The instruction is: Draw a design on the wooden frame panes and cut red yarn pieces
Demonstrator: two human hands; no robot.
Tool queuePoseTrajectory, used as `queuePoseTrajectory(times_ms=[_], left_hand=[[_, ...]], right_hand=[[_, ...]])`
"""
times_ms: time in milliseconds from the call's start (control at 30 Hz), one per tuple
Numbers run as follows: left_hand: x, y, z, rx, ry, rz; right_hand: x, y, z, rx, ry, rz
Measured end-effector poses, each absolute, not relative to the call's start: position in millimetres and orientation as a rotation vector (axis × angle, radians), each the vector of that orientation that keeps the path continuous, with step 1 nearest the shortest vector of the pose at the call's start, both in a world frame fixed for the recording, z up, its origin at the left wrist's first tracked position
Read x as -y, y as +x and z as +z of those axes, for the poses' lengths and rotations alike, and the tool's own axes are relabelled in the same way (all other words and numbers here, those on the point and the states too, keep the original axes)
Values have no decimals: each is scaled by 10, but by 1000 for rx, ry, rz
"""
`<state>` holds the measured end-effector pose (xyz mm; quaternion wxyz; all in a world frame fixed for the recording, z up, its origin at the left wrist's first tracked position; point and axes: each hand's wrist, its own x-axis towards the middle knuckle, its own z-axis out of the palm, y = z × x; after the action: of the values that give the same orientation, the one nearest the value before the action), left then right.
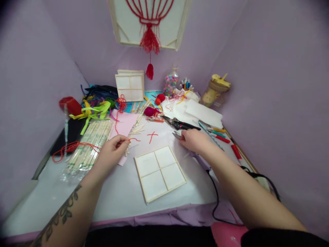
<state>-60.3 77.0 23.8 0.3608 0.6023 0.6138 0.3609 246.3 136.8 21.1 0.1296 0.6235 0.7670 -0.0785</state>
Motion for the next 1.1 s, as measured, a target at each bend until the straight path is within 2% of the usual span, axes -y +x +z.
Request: queuePoseTrajectory(times_ms=[233,300,367,400,433,500,600,667,800,1100], left_hand=[[-821,-665,89,-1504,1399,1033],[-827,-680,84,-1487,1365,1041],[-825,-688,99,-1467,1313,1043],[-821,-690,110,-1455,1284,1043],[-816,-689,122,-1444,1261,1045],[-802,-683,147,-1427,1258,1057],[-771,-663,186,-1420,1355,1061],[-745,-641,217,-1429,1448,1047],[-686,-584,284,-1428,1676,1076],[-605,-561,329,-1386,1958,1075]], right_hand=[[-1503,2337,335,-2256,1936,-213],[-1414,2311,427,-2294,2080,-321],[-1226,2214,489,-2322,2334,-834],[-1105,2130,498,-2274,2442,-1294],[-976,2022,489,-2167,2476,-1770],[-727,1762,425,-1969,2299,-2436],[-472,1387,282,-1744,1991,-2892],[-397,1215,209,-1751,1938,-2890],[-374,1057,159,-1959,1984,-2645],[-379,947,214,-1967,2035,-2706]])
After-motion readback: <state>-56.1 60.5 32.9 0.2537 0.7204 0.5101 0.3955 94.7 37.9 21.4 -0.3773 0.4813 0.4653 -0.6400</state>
